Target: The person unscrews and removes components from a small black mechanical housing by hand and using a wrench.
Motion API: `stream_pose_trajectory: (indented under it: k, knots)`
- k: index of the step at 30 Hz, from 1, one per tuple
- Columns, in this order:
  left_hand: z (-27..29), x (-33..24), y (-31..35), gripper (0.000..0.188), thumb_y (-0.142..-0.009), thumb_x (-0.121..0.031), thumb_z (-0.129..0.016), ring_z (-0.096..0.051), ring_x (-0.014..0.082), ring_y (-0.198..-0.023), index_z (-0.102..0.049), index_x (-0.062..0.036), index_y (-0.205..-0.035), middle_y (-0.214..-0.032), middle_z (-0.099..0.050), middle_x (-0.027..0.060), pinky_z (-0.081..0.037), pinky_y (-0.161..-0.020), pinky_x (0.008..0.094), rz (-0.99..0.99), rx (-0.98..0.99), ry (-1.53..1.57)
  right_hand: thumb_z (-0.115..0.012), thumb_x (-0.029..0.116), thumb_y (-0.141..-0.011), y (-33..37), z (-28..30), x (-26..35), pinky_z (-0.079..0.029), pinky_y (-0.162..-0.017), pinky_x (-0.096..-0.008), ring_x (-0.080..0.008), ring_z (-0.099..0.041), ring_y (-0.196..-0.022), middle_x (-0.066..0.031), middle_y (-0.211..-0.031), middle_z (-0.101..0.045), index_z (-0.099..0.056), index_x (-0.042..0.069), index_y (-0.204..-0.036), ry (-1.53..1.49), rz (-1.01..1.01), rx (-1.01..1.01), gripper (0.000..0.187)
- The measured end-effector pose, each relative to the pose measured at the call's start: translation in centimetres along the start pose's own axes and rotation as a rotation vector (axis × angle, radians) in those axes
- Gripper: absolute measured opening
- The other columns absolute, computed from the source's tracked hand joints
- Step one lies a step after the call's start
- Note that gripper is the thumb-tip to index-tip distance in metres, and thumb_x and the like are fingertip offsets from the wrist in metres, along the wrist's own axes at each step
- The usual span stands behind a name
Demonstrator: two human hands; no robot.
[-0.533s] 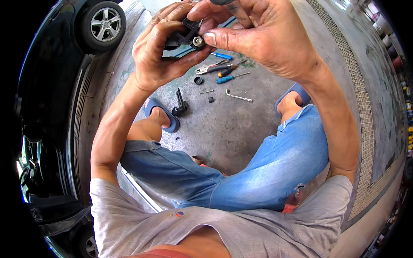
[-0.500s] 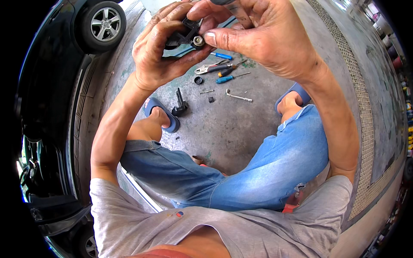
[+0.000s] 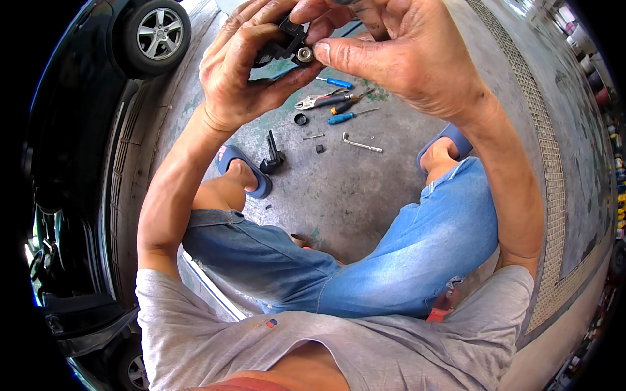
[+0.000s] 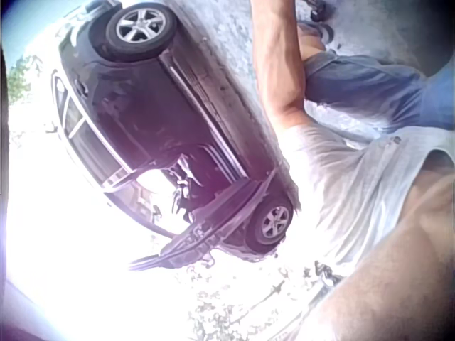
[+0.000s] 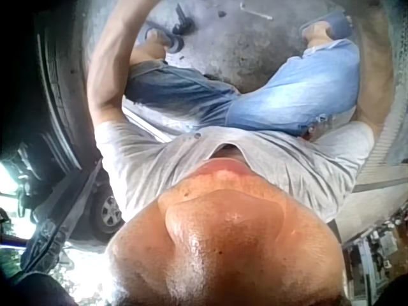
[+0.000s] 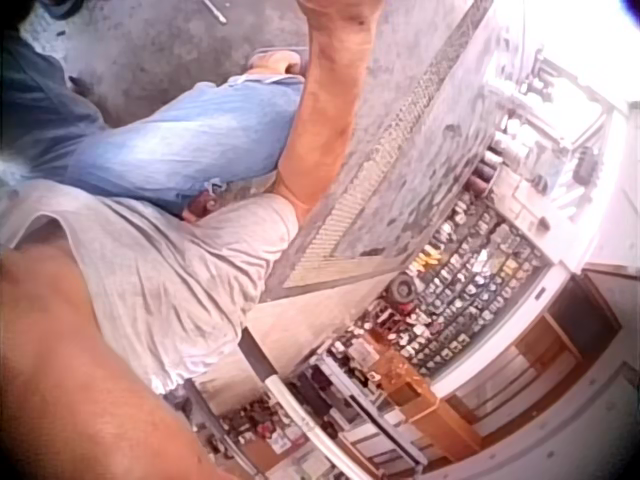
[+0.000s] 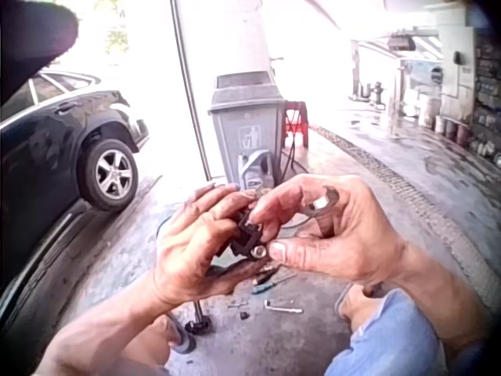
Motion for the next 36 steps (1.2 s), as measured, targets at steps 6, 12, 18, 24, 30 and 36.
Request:
stream_pose_trajectory:
  k: [6,12,18,24,30,36]
  knots:
    - [0.2,-0.5,-0.5,0.05,-0.068,-0.02,-0.091,-0.067,0.0407,-0.106,-0.057,-0.0028,-0.1,-0.115,-0.068,0.0224,-0.052,-0.095,0.0508,0.007,0.025,-0.025,-0.071,-0.005,-0.087,-0.1,0.0,-0.2,-0.054,-0.071,-0.0168,-0.0106,-0.066,-0.094,-0.0102,-0.102,-0.068,-0.065,-0.004,-0.117,0.0,0.02,0.026,0.031]
    - [-0.1,0.1,0.2,0.048,-0.069,-0.021,-0.09,-0.067,0.0404,-0.106,-0.057,-0.0031,-0.099,-0.116,-0.068,0.0215,-0.052,-0.095,0.0504,-0.011,-0.016,-0.028,-0.073,-0.003,-0.087,-0.2,0.0,-0.1,-0.057,-0.074,-0.0188,-0.0117,-0.066,-0.094,-0.0105,-0.102,-0.068,-0.065,-0.004,-0.116,0.013,0.042,0.04,0.03]
    - [-0.1,0.0,0.2,0.047,-0.068,-0.021,-0.09,-0.067,0.0405,-0.106,-0.058,-0.0031,-0.098,-0.117,-0.068,0.0203,-0.052,-0.095,0.0507,-0.007,0.044,-0.071,-0.074,-0.002,-0.086,-0.4,-0.1,-0.2,-0.058,-0.076,-0.0207,-0.0129,-0.067,-0.095,-0.0108,-0.103,-0.068,-0.065,-0.004,-0.115,0.045,0.036,0.023,0.031]
    - [0.1,-0.1,0.2,0.045,-0.068,-0.021,-0.09,-0.067,0.0398,-0.106,-0.06,-0.0033,-0.095,-0.117,-0.068,0.0201,-0.052,-0.095,0.0502,-0.011,0.012,-0.051,-0.074,-0.002,-0.086,-0.4,-0.2,-0.2,-0.058,-0.076,-0.0211,-0.0128,-0.067,-0.095,-0.0104,-0.102,-0.068,-0.065,-0.004,-0.114,0.023,0.03,0.01,0.03]
    - [0.0,0.1,0.3,0.044,-0.067,-0.02,-0.09,-0.067,0.0396,-0.107,-0.06,-0.0033,-0.095,-0.117,-0.068,0.0196,-0.051,-0.095,0.0499,-0.01,0.003,-0.044,-0.074,-0.002,-0.086,-0.4,-0.2,-0.2,-0.058,-0.077,-0.0214,-0.0125,-0.066,-0.095,-0.0096,-0.103,-0.068,-0.065,-0.003,-0.113,0.056,0.029,0.018,0.029]
    - [0.1,0.0,0.2,0.044,-0.068,-0.02,-0.089,-0.067,0.0396,-0.107,-0.059,-0.0032,-0.095,-0.117,-0.068,0.0196,-0.051,-0.095,0.05,-0.011,0.012,-0.044,-0.074,-0.003,-0.086,-0.4,-0.2,-0.2,-0.058,-0.076,-0.0212,-0.0127,-0.066,-0.095,-0.0096,-0.102,-0.068,-0.065,-0.003,-0.113,0.032,0.049,0.016,0.029]
Point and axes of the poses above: each hand's wrist, its own y-axis away from the middle knuckle, its own z-axis out of the back of the hand, x = y × z, the point moved 6 cm from there along -y, towards the middle knuckle
